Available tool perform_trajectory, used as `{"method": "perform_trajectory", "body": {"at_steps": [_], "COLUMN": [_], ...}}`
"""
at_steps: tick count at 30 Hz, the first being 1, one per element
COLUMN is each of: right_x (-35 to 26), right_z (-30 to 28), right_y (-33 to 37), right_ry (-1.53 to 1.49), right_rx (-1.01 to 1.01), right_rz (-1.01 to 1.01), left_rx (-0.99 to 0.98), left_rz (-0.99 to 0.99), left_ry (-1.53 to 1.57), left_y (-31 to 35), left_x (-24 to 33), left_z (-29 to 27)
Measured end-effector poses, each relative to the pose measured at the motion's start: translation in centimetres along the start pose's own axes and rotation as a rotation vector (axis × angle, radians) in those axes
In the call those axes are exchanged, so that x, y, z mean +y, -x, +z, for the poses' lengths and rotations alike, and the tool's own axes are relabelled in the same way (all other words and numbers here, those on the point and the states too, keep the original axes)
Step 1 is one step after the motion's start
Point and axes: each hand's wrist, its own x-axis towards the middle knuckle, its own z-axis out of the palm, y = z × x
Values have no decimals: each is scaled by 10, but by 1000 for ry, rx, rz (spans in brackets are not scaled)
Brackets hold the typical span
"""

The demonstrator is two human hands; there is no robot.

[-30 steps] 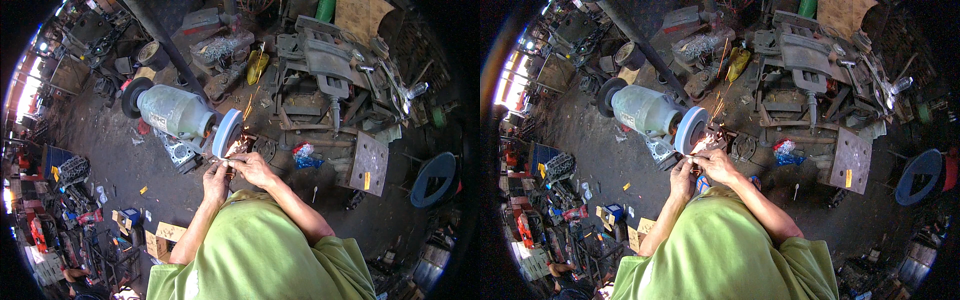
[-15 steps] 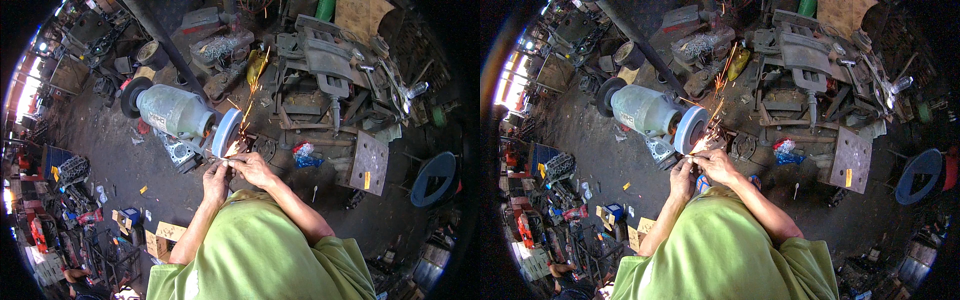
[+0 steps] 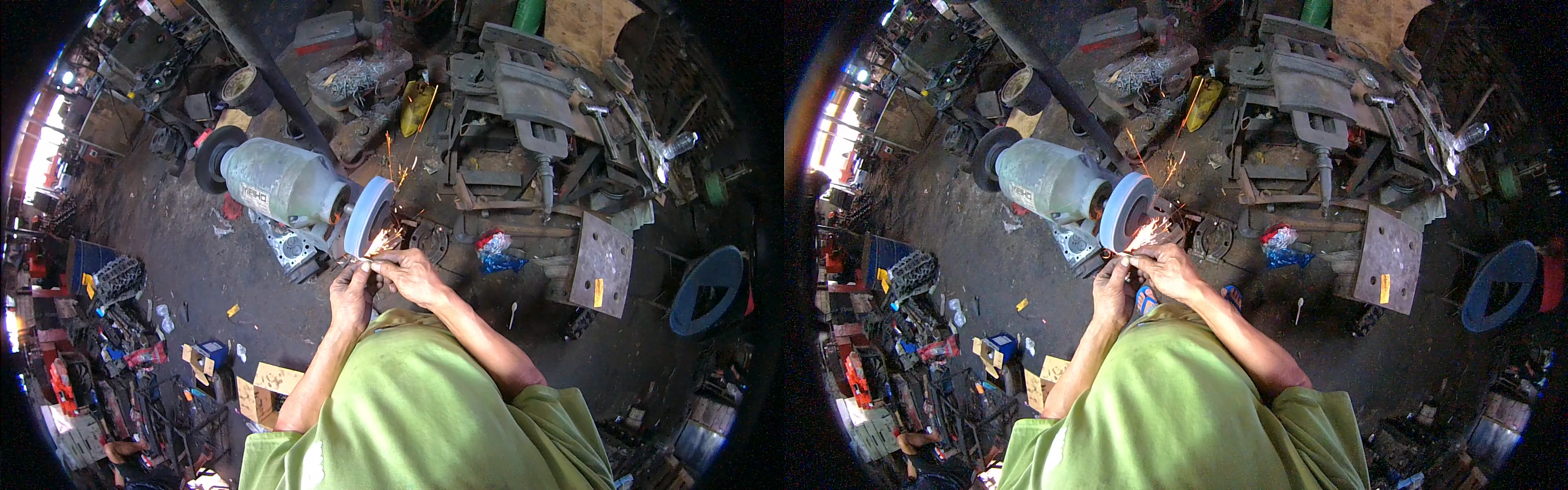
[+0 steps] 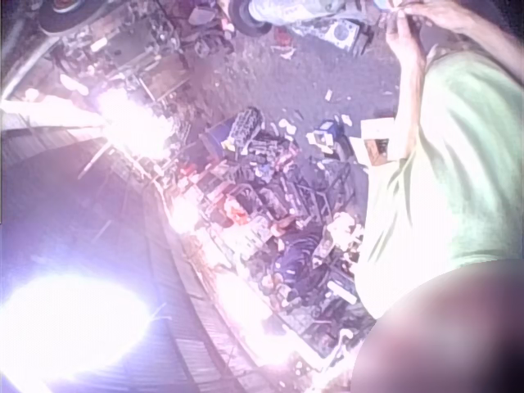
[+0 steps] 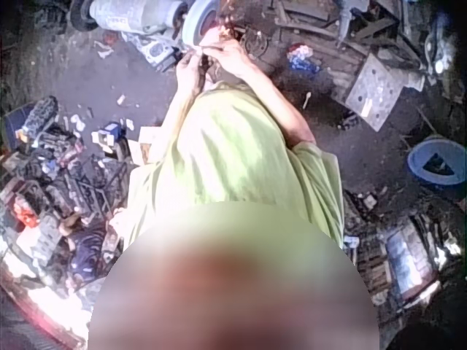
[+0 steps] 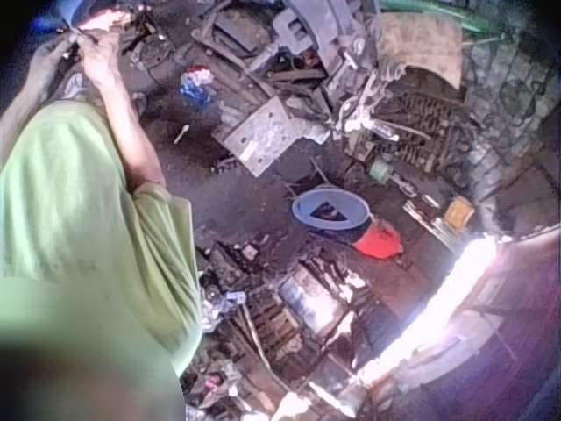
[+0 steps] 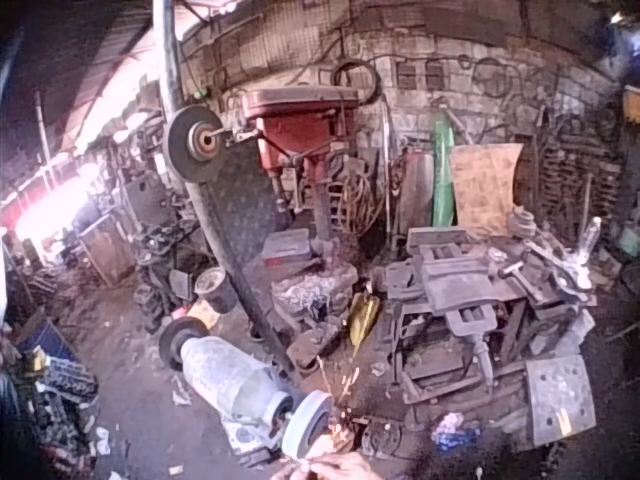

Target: The person installs a grinding wheel onto a bench grinder, then repeatedly grinds small metal pieces against the wheel, creating sparks. They pause to inspect the pieces and briefly adjust the grinder's guard before resuming grinding.

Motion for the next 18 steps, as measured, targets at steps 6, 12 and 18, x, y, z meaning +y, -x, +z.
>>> {"method": "perform_trajectory", "body": {"at_steps": [6,12,18], "right_x": [3,6,7], "right_z": [1,0,1], "right_y": [-2,-1,-1], "right_ry": [-28,-6,-38], "right_rx": [1,7,7], "right_rz": [9,8,4], "left_rx": [21,7,1], "left_rz": [-2,2,-14], "left_ry": [2,-6,-2], "left_y": [0,0,1], "left_x": [-1,0,0], "left_z": [1,1,1]}}
